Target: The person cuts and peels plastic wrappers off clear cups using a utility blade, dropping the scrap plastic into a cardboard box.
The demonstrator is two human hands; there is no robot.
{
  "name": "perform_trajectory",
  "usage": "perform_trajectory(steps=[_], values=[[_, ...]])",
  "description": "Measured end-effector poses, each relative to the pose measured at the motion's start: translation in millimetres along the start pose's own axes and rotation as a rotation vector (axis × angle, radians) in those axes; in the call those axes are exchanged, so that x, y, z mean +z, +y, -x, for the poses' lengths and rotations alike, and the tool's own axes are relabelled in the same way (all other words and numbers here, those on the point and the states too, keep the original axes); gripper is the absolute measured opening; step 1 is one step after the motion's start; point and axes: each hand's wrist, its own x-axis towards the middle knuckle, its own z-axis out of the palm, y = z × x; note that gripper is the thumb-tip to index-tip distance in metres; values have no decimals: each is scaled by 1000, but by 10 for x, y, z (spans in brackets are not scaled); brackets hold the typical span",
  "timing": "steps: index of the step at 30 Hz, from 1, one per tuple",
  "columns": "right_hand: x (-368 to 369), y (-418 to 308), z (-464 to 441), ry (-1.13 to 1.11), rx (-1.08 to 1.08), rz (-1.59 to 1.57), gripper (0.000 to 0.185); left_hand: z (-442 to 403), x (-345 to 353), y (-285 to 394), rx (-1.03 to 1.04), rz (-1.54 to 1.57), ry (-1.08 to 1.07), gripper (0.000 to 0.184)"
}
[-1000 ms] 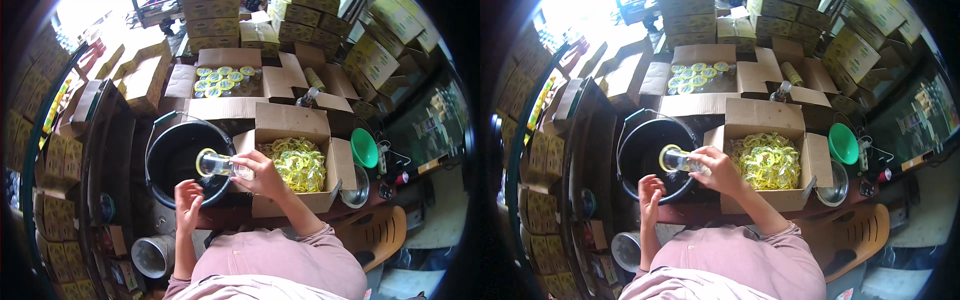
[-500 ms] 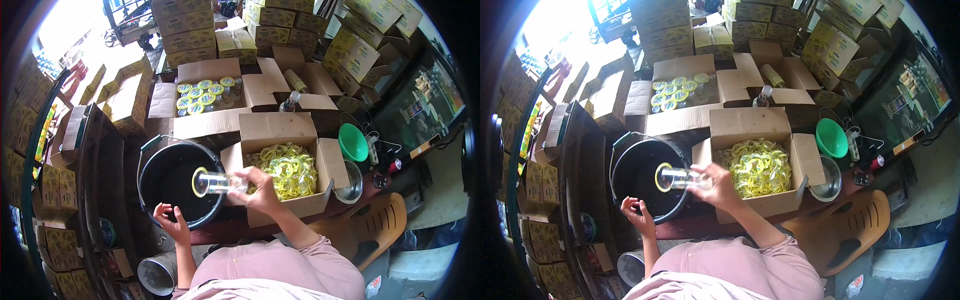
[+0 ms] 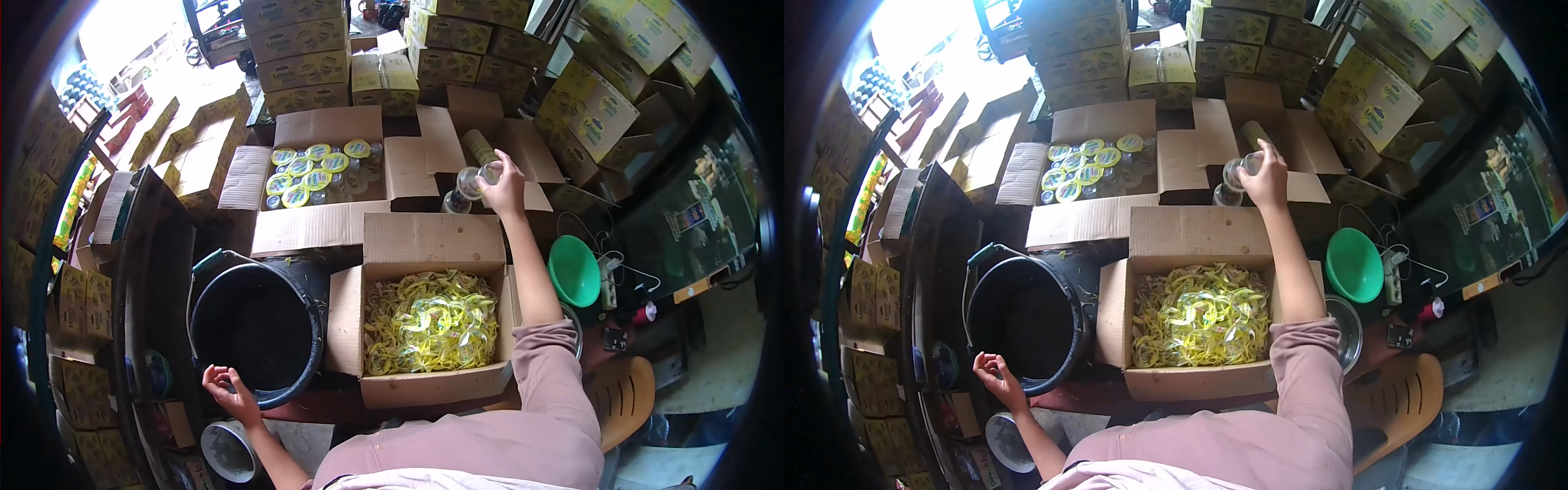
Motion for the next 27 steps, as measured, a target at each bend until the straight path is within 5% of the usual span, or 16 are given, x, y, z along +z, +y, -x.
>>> perform_trajectory(steps=[8, 15, 27], values=[[533, 442, 7, -206, 201, -156, 64, -3, -4, -63, -28, -81, 6, 28], [955, 582, 429, 23, 253, -334, 78, -15, 29, 24, -74, -125, 37, 25], [1259, 916, 751, -133, 282, -294, 80, -26, 55, 27, -115, -168, 29, 25]])
